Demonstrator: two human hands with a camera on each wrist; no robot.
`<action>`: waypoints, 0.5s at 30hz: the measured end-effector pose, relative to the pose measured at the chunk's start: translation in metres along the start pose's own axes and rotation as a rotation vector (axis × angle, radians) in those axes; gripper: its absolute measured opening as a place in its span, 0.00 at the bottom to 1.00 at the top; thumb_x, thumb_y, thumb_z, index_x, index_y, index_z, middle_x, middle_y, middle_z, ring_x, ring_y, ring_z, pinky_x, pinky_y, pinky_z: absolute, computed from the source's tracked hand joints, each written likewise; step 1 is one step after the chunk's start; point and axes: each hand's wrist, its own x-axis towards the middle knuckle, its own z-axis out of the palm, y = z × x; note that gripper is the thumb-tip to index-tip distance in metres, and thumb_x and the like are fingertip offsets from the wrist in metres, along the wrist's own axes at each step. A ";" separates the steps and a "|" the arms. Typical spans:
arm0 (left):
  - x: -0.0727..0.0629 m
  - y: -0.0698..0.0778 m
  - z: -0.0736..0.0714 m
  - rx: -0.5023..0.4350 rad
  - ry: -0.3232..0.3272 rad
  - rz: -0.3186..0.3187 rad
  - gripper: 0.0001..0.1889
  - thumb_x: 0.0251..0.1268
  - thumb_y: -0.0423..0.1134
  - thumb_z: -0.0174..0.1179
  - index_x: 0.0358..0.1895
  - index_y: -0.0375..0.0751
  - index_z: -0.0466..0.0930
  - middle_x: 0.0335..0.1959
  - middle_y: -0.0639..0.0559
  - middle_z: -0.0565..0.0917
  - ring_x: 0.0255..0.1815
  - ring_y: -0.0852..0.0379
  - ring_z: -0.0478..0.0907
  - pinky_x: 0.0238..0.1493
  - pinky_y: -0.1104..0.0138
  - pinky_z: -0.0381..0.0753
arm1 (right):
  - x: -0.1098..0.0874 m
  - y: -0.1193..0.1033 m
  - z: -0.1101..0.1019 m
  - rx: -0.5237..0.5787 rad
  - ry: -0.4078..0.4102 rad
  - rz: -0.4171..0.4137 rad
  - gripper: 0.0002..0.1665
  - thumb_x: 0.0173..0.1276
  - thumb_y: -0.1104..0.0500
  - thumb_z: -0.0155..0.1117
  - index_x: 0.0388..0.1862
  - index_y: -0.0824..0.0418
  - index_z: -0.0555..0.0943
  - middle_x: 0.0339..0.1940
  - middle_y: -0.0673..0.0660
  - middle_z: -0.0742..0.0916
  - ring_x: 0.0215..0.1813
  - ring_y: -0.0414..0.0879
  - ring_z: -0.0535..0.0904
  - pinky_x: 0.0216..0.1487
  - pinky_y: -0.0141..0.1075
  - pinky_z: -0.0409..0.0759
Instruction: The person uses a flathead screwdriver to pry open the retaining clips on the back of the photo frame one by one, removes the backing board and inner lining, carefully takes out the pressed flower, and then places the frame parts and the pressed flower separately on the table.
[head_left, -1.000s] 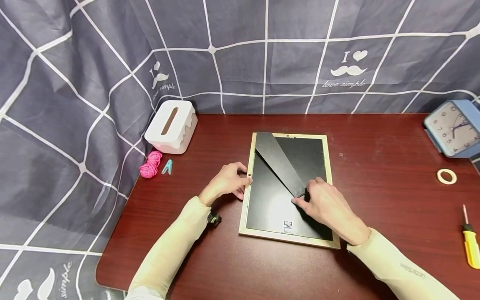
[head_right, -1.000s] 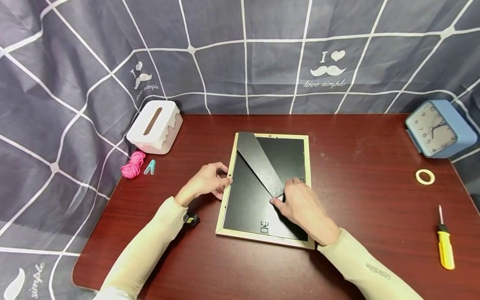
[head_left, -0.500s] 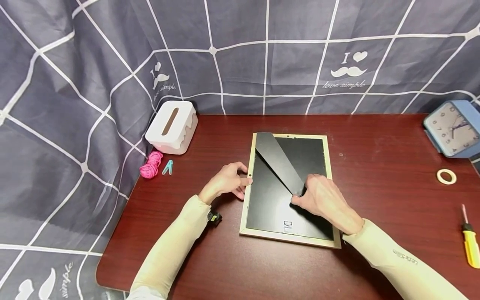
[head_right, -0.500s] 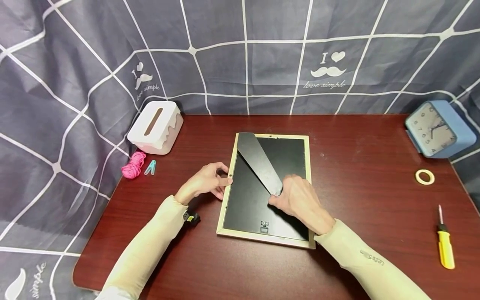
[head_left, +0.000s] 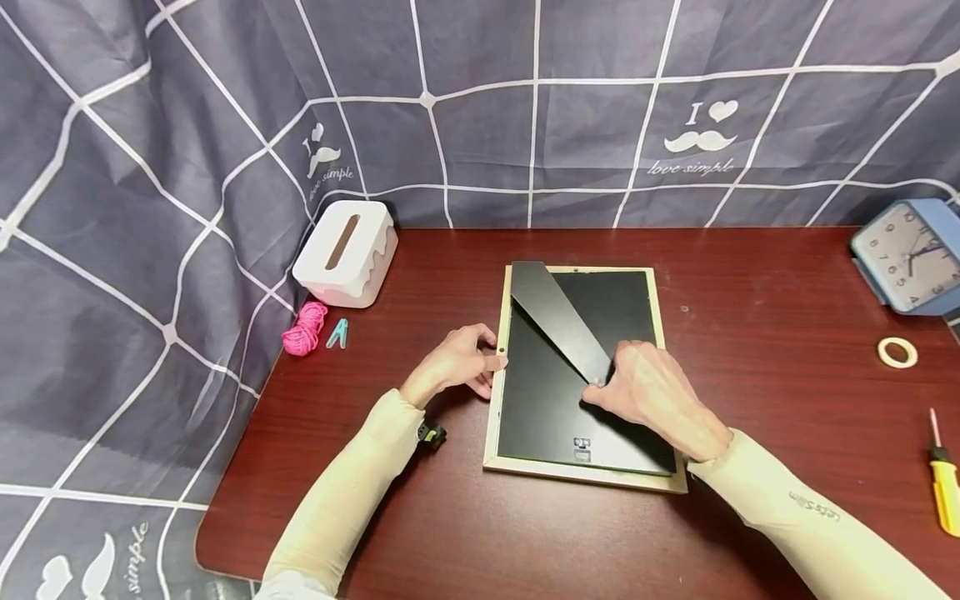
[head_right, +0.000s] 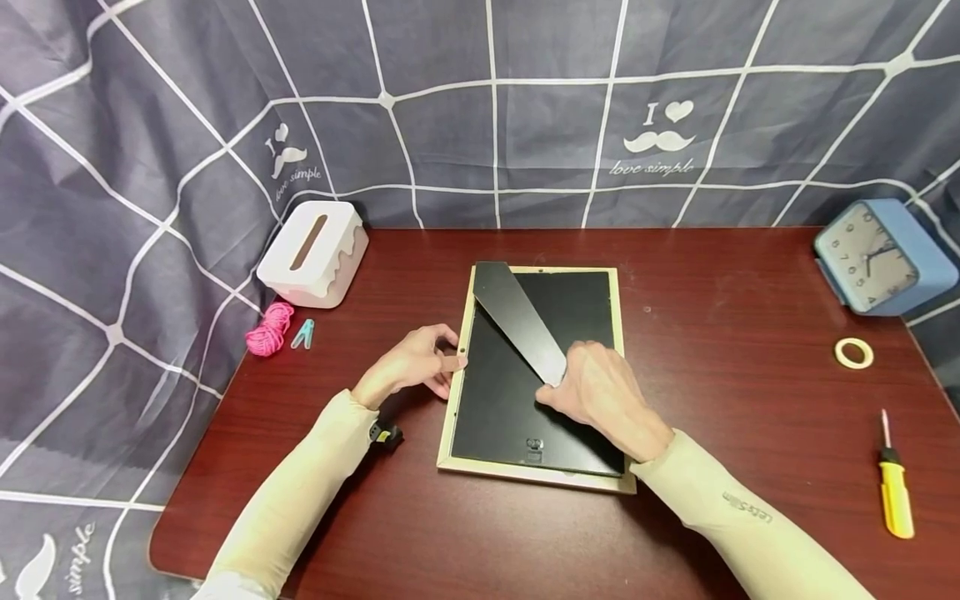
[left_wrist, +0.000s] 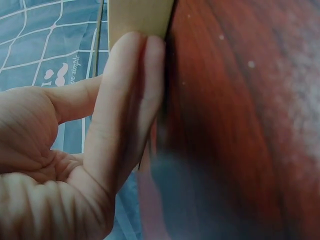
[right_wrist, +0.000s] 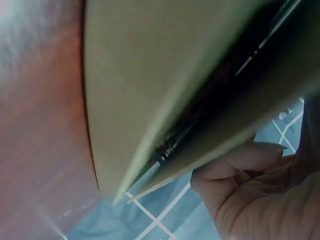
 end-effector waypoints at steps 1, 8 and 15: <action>0.000 0.000 0.000 -0.001 -0.001 -0.001 0.20 0.76 0.30 0.67 0.63 0.27 0.72 0.36 0.41 0.86 0.26 0.53 0.88 0.33 0.56 0.98 | 0.000 0.000 -0.002 0.004 0.003 -0.001 0.24 0.47 0.45 0.76 0.20 0.58 0.72 0.21 0.56 0.80 0.23 0.53 0.75 0.23 0.42 0.75; 0.002 0.001 -0.001 0.001 -0.014 -0.015 0.21 0.77 0.31 0.67 0.66 0.28 0.71 0.33 0.43 0.85 0.27 0.52 0.88 0.34 0.56 0.98 | -0.010 0.012 -0.012 0.025 -0.003 0.017 0.23 0.49 0.46 0.75 0.22 0.58 0.71 0.21 0.55 0.78 0.23 0.51 0.71 0.21 0.36 0.67; 0.002 0.001 -0.002 0.015 -0.015 -0.023 0.22 0.78 0.31 0.66 0.66 0.28 0.71 0.32 0.41 0.86 0.28 0.51 0.88 0.35 0.55 0.99 | -0.021 0.025 -0.012 0.018 0.034 -0.007 0.21 0.50 0.49 0.75 0.22 0.58 0.71 0.22 0.54 0.75 0.23 0.49 0.68 0.22 0.35 0.63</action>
